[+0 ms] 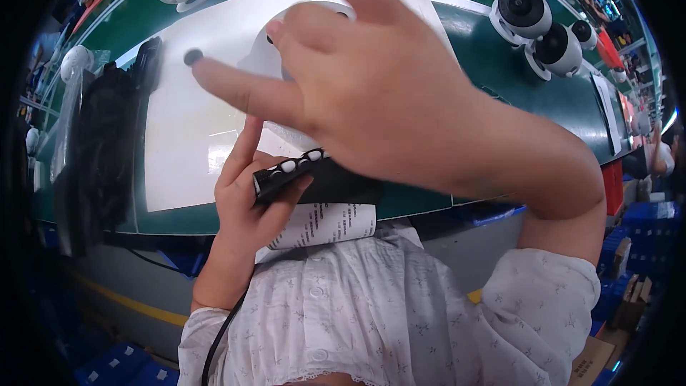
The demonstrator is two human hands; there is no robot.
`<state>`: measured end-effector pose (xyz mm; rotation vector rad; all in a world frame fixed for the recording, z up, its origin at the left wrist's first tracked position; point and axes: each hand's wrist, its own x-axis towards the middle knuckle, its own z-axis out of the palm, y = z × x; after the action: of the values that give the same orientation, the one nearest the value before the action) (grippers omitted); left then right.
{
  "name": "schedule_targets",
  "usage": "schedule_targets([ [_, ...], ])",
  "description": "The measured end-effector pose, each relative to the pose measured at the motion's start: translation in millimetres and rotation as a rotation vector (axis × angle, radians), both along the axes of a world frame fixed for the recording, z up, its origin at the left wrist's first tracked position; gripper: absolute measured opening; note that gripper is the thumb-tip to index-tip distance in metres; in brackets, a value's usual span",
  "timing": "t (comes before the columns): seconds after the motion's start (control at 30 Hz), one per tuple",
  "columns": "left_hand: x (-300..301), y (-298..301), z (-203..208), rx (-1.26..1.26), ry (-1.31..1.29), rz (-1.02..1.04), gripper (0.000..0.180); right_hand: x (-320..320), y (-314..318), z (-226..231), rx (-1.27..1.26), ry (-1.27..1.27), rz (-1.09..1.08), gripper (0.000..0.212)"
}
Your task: Applying adhesive pads to the bottom of electronic device housings on an assembly line.
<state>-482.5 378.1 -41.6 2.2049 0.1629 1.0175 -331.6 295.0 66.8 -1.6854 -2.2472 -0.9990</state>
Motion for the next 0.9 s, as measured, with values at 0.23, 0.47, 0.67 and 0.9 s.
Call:
schedule_targets([
  [0.23, 0, 2, 0, 0.008, 0.001, -0.003, 0.022, 20, -12, -14, 0.035, 0.414, 0.074, 0.026],
  [0.47, 0, 1, 5, -0.038, -0.014, -0.029, 0.021, 6, -20, -28, -0.071, 0.678, 0.085, 0.007],
  [0.67, 1, -1, 9, -0.046, -0.016, -0.044, 0.021, 6, -20, -42, -0.090, 0.682, -0.013, 0.009],
  [0.9, 4, 1, 9, -0.073, -0.012, -0.052, 0.019, 7, -25, -44, -0.045, 0.642, -0.020, 0.010],
])
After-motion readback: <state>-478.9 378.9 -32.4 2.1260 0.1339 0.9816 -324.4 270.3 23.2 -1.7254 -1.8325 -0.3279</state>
